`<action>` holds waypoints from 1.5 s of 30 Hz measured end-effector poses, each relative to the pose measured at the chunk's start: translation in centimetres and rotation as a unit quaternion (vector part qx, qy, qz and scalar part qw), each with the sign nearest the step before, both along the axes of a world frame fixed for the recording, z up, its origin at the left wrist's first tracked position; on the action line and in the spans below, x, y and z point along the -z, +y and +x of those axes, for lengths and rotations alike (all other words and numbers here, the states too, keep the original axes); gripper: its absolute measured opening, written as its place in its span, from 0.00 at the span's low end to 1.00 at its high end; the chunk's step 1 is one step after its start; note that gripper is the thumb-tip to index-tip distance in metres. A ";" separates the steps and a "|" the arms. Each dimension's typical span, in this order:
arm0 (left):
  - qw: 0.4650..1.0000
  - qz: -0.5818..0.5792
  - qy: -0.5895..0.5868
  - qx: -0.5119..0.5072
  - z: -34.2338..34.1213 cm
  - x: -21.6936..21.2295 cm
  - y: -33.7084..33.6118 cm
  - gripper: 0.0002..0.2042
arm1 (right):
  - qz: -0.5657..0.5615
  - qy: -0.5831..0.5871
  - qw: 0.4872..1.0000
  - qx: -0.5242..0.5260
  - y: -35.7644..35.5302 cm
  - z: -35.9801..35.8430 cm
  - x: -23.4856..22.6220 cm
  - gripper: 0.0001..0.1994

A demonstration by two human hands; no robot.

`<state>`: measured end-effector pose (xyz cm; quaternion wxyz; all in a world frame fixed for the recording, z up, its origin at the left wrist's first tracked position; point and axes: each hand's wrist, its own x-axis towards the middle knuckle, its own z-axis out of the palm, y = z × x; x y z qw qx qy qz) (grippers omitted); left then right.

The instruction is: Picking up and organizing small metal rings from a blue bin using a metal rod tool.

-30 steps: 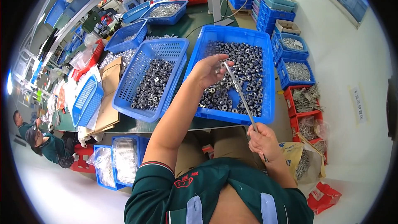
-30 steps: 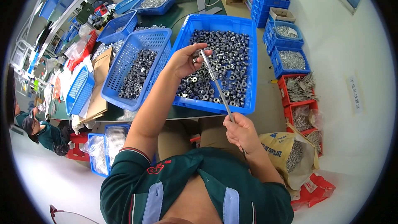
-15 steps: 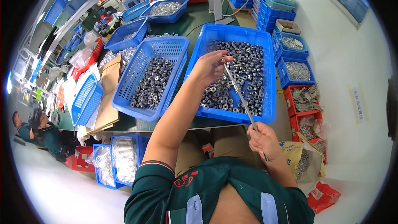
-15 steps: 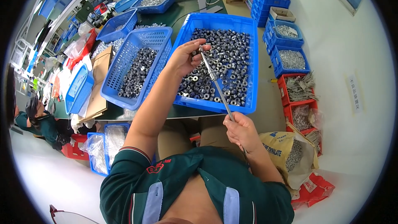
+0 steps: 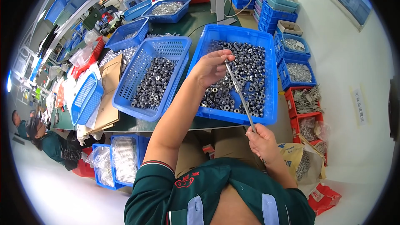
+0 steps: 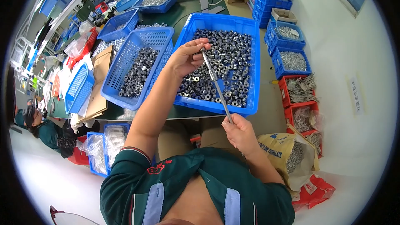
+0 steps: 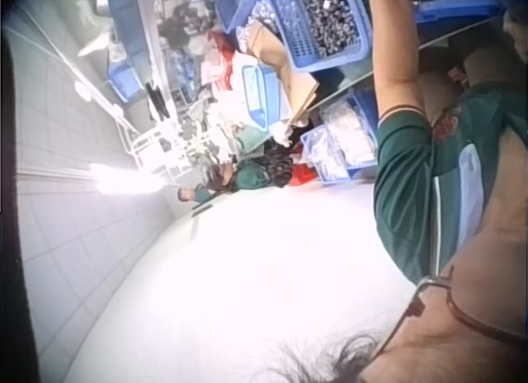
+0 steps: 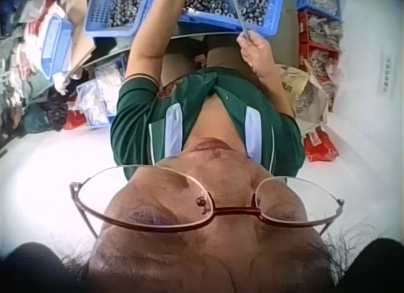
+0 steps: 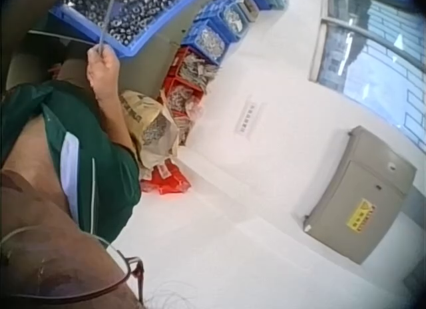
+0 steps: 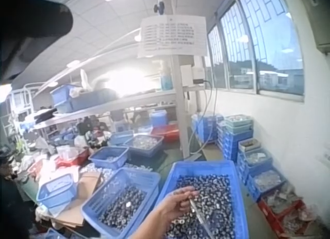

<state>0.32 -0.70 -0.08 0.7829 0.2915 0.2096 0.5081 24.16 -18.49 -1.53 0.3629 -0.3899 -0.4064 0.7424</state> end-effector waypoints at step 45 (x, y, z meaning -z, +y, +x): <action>0.977 0.023 0.211 -0.012 1.4 -0.9 -0.7 0.40 | -0.050 0.088 0.995 -0.020 0.3 0.7 -0.1 0.05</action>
